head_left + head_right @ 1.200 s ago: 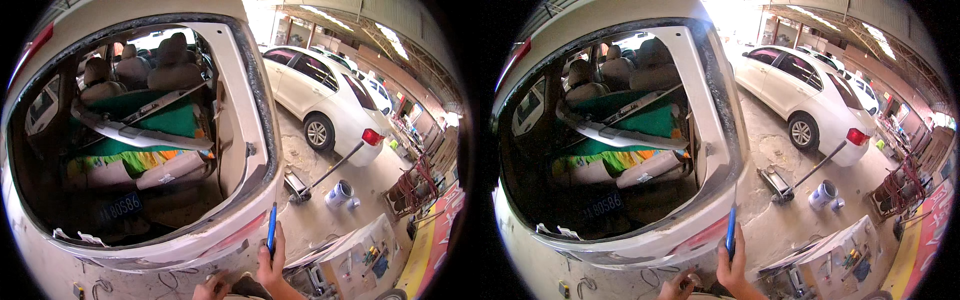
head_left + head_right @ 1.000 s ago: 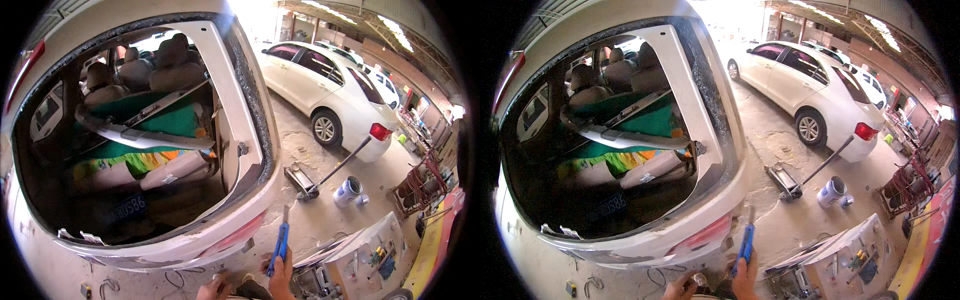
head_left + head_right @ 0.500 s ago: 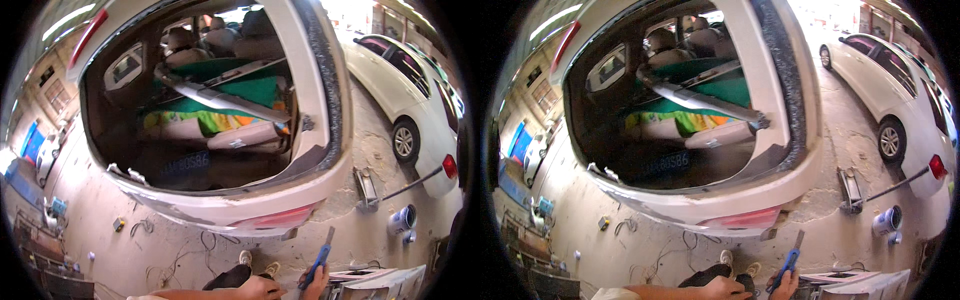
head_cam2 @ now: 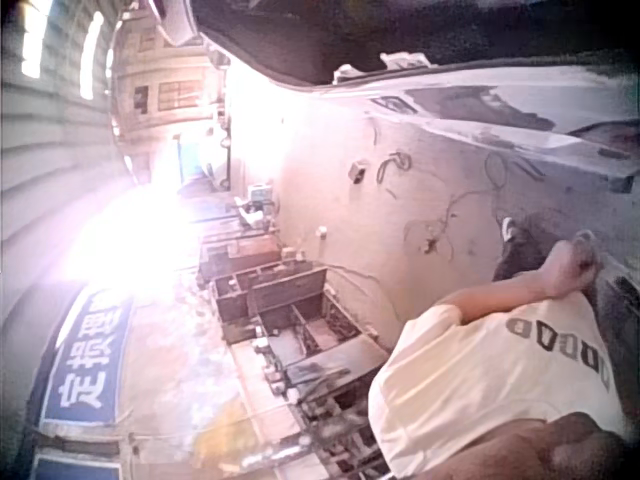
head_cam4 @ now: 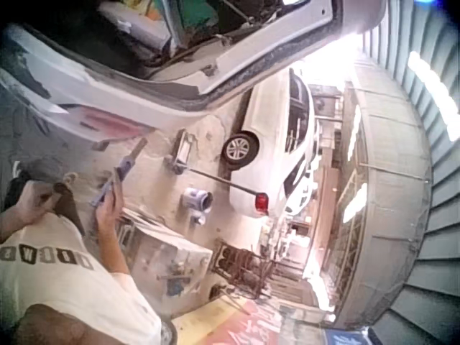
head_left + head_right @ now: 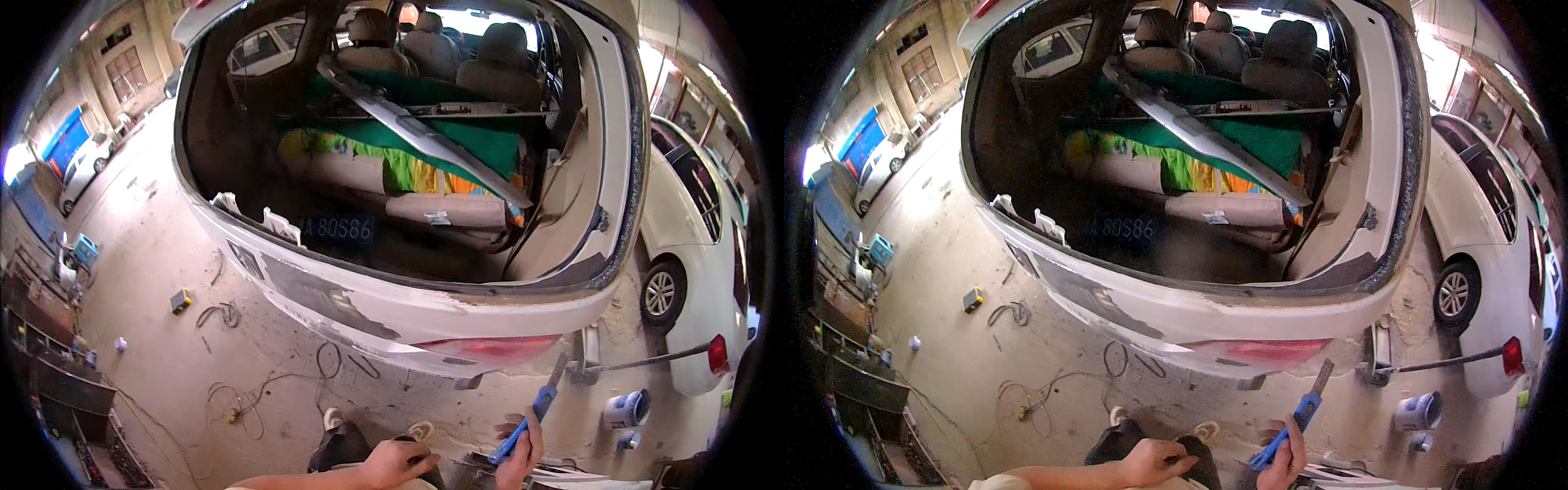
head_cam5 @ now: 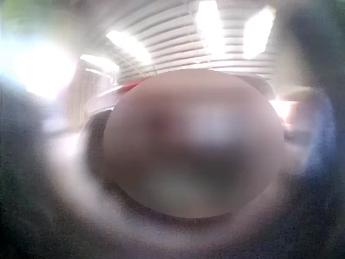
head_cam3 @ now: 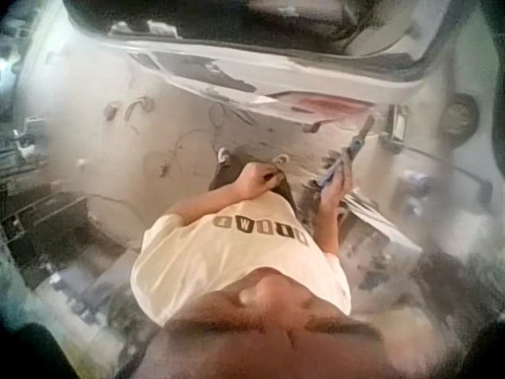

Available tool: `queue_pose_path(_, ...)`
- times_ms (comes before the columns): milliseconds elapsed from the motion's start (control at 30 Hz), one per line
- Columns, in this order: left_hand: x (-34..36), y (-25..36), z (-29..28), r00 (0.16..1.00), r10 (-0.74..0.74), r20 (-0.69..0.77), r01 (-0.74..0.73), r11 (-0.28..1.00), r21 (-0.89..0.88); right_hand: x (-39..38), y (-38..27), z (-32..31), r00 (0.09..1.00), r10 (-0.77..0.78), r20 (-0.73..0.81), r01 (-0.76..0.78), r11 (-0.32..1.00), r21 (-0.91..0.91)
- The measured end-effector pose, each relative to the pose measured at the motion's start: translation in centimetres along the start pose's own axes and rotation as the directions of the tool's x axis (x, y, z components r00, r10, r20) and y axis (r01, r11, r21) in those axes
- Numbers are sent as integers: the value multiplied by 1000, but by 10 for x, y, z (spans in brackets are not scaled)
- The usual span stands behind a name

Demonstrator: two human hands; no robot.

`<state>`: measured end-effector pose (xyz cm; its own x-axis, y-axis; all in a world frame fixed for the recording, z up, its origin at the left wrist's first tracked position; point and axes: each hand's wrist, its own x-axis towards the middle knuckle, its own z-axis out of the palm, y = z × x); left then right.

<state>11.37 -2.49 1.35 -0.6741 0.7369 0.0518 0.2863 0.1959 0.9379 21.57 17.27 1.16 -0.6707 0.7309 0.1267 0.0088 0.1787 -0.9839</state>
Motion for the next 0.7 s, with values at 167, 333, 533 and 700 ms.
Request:
queue_pose_path(167,-25,-28,-40,992,-85,89,88,996,-29,-10,-21,50,995,-103,-8,104,995,15)
queue_pose_path(333,-68,-61,-98,998,-56,33,55,998,36,-32,-36,88,997,-68,-41,63,991,-118)
queue_pose_path(533,-120,-106,-154,988,-124,-93,132,988,85,-31,-42,134,980,-198,-18,199,975,99)
queue_pose_path(700,-126,-108,-188,973,-174,-152,200,965,171,-18,-88,112,980,193,40,-172,936,-309)
